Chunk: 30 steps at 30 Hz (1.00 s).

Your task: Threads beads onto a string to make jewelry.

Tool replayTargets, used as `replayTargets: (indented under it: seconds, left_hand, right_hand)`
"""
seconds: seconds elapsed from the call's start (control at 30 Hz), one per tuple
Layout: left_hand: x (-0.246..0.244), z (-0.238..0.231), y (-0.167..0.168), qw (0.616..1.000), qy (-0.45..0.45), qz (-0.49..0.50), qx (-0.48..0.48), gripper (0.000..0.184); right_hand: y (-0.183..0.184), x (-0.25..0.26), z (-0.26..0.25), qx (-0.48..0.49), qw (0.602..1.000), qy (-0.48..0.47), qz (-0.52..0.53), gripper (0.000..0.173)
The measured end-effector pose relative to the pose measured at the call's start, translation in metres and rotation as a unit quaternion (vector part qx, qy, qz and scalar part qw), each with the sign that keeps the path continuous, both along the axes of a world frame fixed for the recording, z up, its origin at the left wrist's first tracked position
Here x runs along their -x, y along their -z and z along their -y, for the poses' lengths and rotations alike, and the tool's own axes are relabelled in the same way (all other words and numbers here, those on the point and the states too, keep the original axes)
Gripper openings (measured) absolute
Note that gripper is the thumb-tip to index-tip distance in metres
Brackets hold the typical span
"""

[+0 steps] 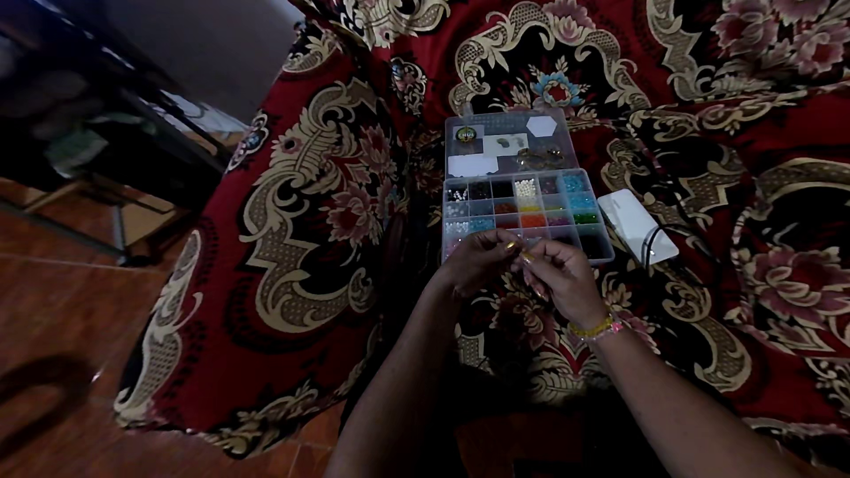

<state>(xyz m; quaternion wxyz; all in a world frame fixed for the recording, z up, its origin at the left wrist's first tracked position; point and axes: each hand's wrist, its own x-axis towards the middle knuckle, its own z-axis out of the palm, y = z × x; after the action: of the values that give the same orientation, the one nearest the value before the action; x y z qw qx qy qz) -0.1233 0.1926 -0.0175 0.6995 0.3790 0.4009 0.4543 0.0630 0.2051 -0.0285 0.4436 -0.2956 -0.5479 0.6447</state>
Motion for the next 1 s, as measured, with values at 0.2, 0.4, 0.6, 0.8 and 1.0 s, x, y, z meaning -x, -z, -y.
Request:
replayTargets:
  seconds: [0.2,0.4,0.6,0.8,1.0]
  left_hand:
    - [0.0002,0.0008,-0.0048,1.0,-0.005,-0.022,-0.001,0.016]
    - [0.0022,0.0005,-0.0048,1.0,-0.001,-0.028,-0.006,0.016]
    - [0.0034,0.0001,-0.0044,1.0,0.002,-0.023,-0.011,0.016]
    - [0.0035,0.0016,-0.0051,0.999,0.001,-0.037,-0.023,0.014]
    - [0.0038,0.0026,-0.009,0.998,-0.006,-0.054,-0.026,0.013]
  right_hand:
    - [0.001,-0.0003,0.0003,-0.006,1.0,-0.008,-0.002,0.016]
    - [0.0007,0.0004,0.001,-0.001,1.0,-0.007,0.003,0.016]
    - [0.0015,0.0004,0.0007,-0.001,1.0,-0.01,-0.001,0.017]
    - [0.0013,0.0009,0.0005,0.0,1.0,-0.007,0.012,0.016]
    - [0.002,0.0008,-0.0002,-0.004,1.0,-0.013,0.011,0.018]
